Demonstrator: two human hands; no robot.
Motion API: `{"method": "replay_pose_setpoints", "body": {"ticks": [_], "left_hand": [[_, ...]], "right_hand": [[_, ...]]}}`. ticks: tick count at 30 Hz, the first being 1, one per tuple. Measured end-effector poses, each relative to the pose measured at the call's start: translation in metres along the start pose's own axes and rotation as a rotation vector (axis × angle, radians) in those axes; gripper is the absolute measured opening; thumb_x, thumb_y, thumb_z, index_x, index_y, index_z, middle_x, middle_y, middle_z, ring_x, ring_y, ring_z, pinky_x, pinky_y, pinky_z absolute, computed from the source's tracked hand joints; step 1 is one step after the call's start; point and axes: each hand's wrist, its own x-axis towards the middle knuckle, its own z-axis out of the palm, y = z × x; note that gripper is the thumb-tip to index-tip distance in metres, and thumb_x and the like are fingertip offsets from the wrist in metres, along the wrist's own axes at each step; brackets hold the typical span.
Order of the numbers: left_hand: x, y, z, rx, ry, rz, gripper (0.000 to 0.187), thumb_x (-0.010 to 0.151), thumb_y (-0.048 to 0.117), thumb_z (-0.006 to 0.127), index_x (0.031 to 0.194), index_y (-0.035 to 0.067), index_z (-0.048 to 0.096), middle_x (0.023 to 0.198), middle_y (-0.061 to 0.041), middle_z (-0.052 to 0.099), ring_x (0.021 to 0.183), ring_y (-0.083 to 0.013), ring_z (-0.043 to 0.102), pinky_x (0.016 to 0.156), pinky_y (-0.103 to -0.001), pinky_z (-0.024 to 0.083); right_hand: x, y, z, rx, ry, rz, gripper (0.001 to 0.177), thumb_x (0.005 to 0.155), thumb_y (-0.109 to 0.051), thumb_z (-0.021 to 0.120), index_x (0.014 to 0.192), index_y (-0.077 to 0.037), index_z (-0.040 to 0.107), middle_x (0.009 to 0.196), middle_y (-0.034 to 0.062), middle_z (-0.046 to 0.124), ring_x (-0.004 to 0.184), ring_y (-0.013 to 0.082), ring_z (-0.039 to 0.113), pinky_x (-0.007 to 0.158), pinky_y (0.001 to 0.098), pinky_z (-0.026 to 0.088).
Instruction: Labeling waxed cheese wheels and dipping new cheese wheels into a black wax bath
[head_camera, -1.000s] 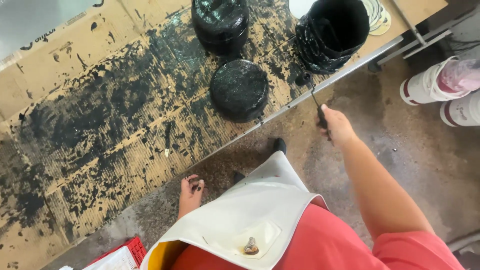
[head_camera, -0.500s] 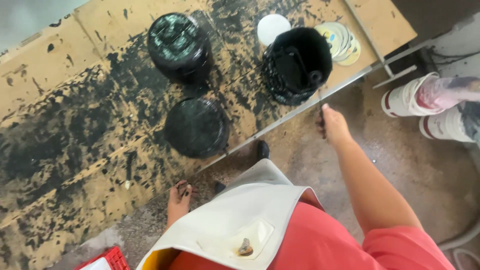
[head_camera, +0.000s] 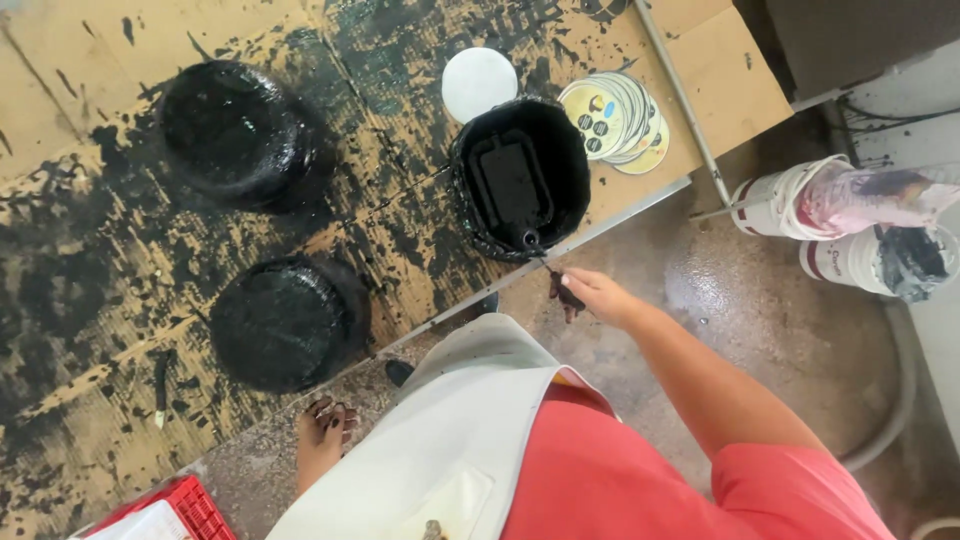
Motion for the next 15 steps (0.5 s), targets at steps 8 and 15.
{"method": "replay_pose_setpoints", "body": {"ticks": [8,15], "left_hand": [[-0.009,-0.001,0.016,-0.118,0.110,-0.082,0.043,0.102,0.022,0.056,0.138,0.003,0.045,0.113,-0.028,0.068,0.098,-0.0372,0.068,0.087,-0.050,0.052],[-0.057,0.067,0.038,0.064,0.219,-0.341,0.046,0.106,0.025,0.054,0.146,0.006,0.044,0.132,-0.021,0.067,0.112,-0.0340,0.069,0.097,-0.047,0.051]], "right_hand": [[0.026,-0.085,-0.107,-0.421,0.386,-0.175,0.028,0.096,-0.022,0.062,0.120,-0.012,0.074,0.103,0.0031,0.078,0.100,0.0177,0.069,0.098,0.0367,0.048],[0.124,-0.287,-0.117,-0.821,0.264,-0.451,0.035,0.099,-0.016,0.065,0.133,-0.007,0.065,0.133,0.0137,0.055,0.121,0.0313,0.051,0.104,0.0515,0.040]]}}
